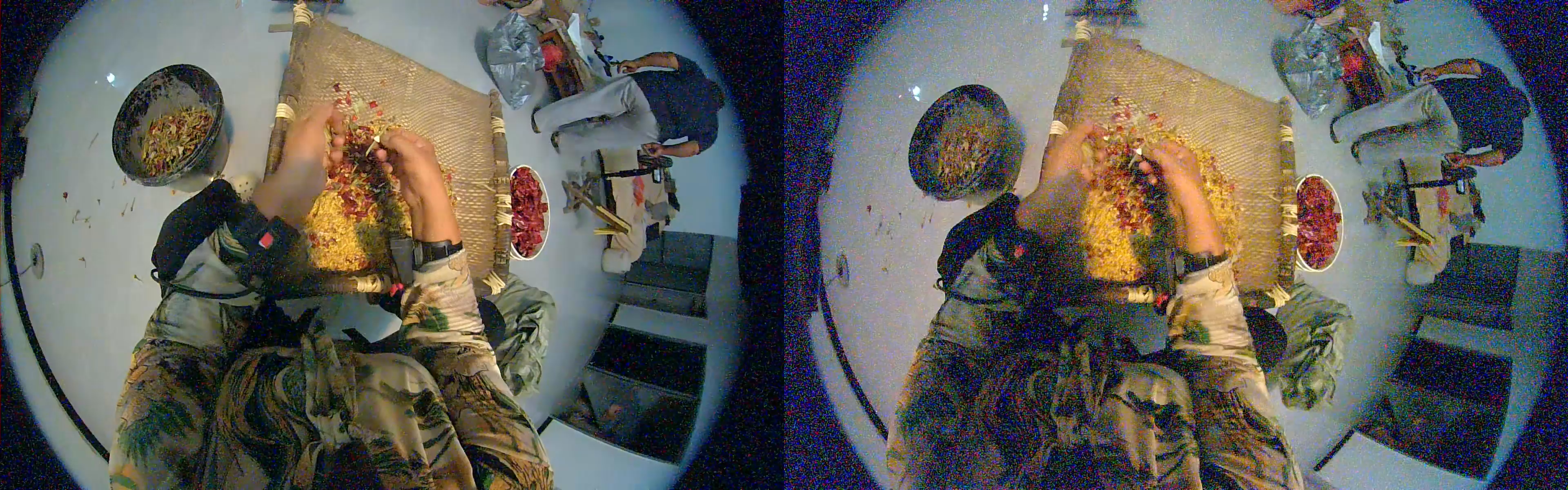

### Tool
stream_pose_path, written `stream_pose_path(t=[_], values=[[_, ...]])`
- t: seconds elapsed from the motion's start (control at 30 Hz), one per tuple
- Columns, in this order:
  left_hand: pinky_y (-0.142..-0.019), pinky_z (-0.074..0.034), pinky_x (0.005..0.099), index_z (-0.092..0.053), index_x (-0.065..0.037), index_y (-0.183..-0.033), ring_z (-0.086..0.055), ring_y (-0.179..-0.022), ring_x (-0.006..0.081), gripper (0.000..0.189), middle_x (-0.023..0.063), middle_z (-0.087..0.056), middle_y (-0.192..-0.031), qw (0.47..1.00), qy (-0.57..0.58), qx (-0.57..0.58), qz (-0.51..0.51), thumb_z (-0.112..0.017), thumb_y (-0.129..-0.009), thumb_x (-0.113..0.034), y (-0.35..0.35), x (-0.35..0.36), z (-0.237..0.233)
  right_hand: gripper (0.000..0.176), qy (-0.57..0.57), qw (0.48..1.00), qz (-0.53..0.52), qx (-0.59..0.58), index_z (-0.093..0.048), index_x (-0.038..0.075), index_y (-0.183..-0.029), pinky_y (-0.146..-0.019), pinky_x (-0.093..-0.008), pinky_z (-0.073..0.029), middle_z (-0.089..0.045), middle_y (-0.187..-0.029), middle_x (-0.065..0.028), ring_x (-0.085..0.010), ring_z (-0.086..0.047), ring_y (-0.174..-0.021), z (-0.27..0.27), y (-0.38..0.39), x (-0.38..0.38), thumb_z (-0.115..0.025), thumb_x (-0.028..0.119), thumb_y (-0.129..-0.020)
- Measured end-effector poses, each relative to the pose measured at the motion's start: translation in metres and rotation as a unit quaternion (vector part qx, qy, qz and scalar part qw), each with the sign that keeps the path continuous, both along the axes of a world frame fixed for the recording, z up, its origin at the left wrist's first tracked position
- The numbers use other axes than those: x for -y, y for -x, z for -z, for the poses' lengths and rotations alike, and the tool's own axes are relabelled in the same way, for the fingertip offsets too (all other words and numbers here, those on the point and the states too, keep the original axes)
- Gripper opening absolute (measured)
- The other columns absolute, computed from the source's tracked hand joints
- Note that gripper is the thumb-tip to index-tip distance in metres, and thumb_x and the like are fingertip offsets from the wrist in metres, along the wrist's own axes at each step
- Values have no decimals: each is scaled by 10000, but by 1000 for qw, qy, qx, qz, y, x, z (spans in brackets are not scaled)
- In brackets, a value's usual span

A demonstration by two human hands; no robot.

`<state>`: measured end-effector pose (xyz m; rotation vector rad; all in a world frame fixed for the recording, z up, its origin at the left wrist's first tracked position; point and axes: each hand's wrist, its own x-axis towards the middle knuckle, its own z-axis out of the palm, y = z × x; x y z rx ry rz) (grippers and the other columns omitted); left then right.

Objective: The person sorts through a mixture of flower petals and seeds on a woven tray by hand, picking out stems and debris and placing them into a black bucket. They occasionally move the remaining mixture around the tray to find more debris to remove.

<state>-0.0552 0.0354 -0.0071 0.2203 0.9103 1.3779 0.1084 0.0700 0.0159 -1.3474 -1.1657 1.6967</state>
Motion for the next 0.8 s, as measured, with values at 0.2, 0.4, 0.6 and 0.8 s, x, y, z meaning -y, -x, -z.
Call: stream_pose_path(t=[0.2,0.4,0.6,0.8], values=[[-454,-374,249,-517,-90,-821,-451,-544,121,364,14,-514,-704,993,12,96,68,-399,-904,-424,-17,6,-17,142,-119,986,-62,102,-632,47,-819,-510,-206,-377,-582,-683,13,-61,-509,-588,-43,17,14,-601,186,-811],[-426,-336,215,-502,-92,-827,-424,-519,103,290,-1,-474,-666,988,-30,152,25,-417,-914,-355,-6,9,-17,184,-234,947,26,218,-647,28,-822,-530,-230,-402,-602,-679,-1,-83,-528,-596,33,-40,-52,-624,209,-803],[-420,-335,215,-490,-85,-840,-416,-496,91,221,-2,-456,-643,988,-59,141,-22,-438,-918,-285,8,8,-26,208,-299,804,-107,502,-649,70,-917,-693,-364,-473,-639,-842,-177,-287,-622,-771,72,-38,-64,-623,226,-781],[-429,-321,235,-494,-73,-811,-429,-514,105,227,16,-466,-654,993,-49,105,-33,-439,-910,-270,8,4,-20,249,-329,699,-217,597,-656,88,-907,-722,-416,-463,-628,-875,-184,-345,-599,-815,92,-36,-73,-625,293,-769]])
